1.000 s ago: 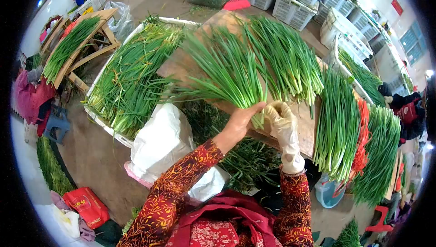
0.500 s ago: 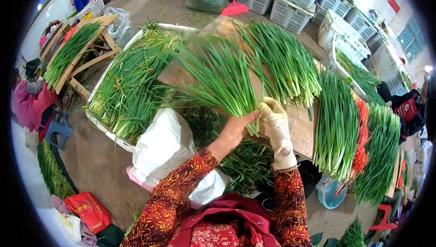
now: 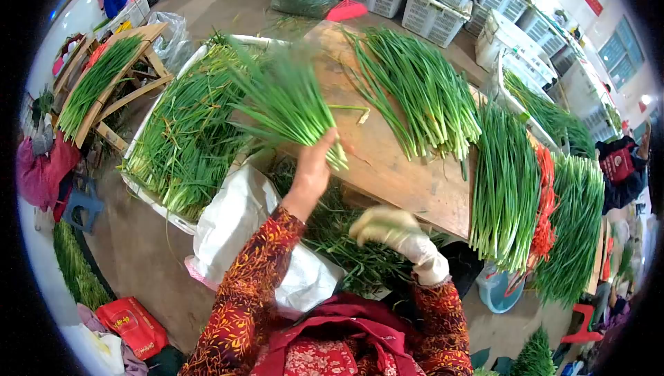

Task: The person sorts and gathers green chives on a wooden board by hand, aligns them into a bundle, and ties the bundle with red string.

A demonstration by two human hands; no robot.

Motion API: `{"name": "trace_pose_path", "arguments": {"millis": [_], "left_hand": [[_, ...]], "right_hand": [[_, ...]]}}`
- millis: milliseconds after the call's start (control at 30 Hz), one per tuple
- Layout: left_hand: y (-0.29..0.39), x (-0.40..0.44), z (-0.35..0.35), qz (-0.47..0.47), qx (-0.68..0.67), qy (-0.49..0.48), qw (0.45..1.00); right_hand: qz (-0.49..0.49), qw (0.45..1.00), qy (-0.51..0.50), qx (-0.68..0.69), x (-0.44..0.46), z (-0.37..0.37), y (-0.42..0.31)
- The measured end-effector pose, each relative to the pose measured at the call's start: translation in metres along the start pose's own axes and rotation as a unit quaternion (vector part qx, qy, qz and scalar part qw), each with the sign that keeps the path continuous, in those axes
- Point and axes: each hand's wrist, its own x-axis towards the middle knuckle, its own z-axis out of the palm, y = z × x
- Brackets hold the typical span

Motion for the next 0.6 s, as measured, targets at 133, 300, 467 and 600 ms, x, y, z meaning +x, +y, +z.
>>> {"name": "trace_pose_path", "arguments": {"millis": [133,300,467,600], "left_hand": [[0.020,0.002,0.008,0.066,-0.081,0.011,0.994],[0.004,-0.015,0.016,0.000,-0.146,-0.059,0.987],[-0.010,-0.020,0.013,-0.024,-0.109,-0.074,0.991],[0.021,-0.026,0.027,0.056,-0.118,-0.063,0.989]], "right_hand": [[0.089,0.922,0.053,-0.374,0.005,-0.030,-0.010],[0.093,0.727,0.326,-0.597,0.040,-0.089,0.004],[0.116,0.778,0.346,-0.512,0.038,-0.086,-0.002],[-0.149,0.848,0.223,-0.457,0.014,-0.064,0.017]]}}
